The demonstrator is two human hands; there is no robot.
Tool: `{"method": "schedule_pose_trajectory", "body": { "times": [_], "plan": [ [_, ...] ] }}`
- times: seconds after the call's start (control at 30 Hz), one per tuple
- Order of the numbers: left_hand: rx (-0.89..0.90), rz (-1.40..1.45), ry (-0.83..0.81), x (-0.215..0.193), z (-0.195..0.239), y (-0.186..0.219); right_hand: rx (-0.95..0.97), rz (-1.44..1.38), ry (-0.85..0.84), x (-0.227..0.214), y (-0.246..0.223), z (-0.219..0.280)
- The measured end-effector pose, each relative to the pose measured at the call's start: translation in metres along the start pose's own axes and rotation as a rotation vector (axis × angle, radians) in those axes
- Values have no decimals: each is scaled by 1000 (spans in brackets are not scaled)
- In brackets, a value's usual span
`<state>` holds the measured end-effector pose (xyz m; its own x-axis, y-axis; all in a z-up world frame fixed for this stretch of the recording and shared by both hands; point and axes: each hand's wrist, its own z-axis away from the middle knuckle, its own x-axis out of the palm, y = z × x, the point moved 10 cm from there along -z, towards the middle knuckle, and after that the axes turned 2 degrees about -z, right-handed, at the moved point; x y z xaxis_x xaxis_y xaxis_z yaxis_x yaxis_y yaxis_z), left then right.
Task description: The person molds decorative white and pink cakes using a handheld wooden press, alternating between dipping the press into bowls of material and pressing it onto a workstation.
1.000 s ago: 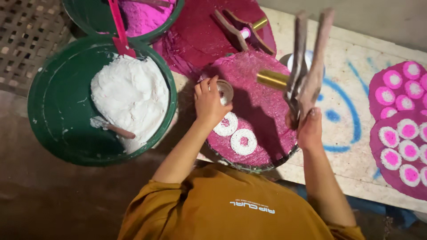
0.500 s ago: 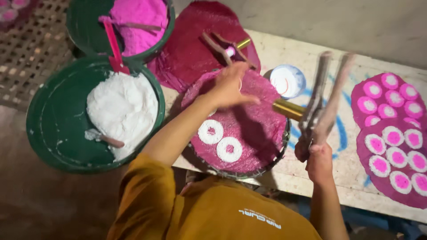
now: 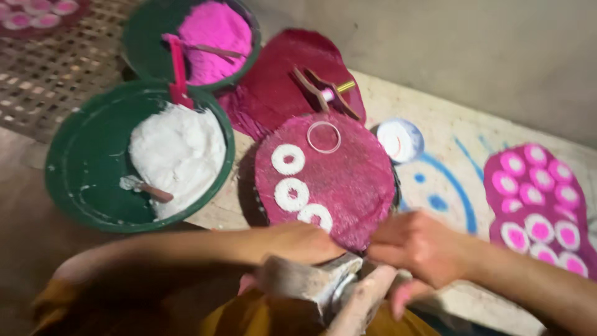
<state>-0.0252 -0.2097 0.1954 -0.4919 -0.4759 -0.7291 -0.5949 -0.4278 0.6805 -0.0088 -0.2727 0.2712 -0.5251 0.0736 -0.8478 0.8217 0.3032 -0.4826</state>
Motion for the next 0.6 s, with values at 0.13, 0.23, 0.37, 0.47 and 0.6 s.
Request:
{"method": "schedule_pose_trajectory", "body": {
  "times": [0.13,0.23,0.37,0.47,0.6],
  "plan": [
    [-257,-95,74,8,57,-3,138,-563,-242,54,11,-8],
    [-352,-71,82,14,105,-27,141,-674,-240,67,17,-17],
    [-657,49,163,-12,210,-102,104,-436,-80,35,37,-46],
    [-690,586,365,-35,287,-138,-34,468,54,-5,45,-96],
    [-196,1469,436,-46,290,-132,-249,1160,10,-11,71,-189]
  ]
}}
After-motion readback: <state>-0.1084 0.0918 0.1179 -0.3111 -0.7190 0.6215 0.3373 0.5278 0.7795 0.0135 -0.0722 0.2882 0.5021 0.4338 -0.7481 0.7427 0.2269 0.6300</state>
